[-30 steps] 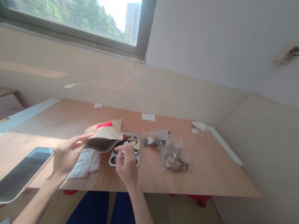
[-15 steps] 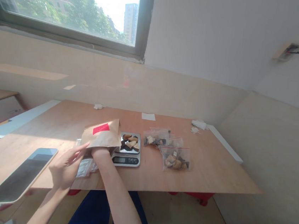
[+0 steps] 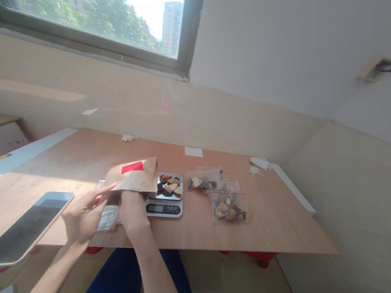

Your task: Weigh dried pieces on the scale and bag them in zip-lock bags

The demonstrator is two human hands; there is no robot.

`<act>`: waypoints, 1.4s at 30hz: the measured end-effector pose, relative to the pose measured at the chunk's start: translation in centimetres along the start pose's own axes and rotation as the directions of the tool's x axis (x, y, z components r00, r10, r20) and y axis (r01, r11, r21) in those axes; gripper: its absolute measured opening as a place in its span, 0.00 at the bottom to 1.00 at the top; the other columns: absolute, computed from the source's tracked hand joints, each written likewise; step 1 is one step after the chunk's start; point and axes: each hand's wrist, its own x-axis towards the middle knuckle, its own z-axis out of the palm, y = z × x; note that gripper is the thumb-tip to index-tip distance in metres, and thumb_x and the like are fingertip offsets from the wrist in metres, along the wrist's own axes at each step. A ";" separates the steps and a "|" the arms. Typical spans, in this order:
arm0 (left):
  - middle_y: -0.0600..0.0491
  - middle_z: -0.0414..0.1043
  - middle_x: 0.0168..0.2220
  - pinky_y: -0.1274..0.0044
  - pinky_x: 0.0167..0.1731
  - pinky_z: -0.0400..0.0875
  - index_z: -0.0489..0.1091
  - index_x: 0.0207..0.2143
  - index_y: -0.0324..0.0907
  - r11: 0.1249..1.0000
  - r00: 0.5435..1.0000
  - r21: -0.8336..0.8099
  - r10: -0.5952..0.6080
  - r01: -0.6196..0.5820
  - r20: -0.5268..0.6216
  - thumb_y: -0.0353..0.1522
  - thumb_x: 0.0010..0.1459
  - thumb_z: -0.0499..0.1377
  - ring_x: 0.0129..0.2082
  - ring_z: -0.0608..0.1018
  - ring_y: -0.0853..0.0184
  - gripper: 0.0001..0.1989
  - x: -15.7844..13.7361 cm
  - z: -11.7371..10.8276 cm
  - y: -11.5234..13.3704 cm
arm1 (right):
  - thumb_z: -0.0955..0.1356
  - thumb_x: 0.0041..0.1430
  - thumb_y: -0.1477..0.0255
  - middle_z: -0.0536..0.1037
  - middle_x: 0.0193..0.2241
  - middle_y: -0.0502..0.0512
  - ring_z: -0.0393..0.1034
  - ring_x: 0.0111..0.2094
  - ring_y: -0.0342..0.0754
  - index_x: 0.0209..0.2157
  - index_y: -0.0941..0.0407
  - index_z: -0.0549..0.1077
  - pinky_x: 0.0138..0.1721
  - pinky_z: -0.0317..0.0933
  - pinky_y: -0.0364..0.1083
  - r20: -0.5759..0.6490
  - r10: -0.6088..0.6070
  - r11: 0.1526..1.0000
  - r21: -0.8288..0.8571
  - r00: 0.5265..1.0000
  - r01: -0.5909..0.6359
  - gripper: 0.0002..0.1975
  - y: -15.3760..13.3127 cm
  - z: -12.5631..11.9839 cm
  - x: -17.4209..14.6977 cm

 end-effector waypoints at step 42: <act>0.48 0.71 0.39 0.68 0.42 0.67 0.67 0.40 0.42 0.997 0.796 -0.074 0.042 0.004 0.604 0.35 0.59 0.51 0.41 0.72 0.60 0.10 -1.5 10.0 0.2 | 0.65 0.56 0.67 0.75 0.32 0.54 0.71 0.35 0.47 0.35 0.57 0.69 0.38 0.66 0.45 -0.300 0.481 0.826 0.469 0.824 -0.312 0.08 6.1 -8.8 -9.9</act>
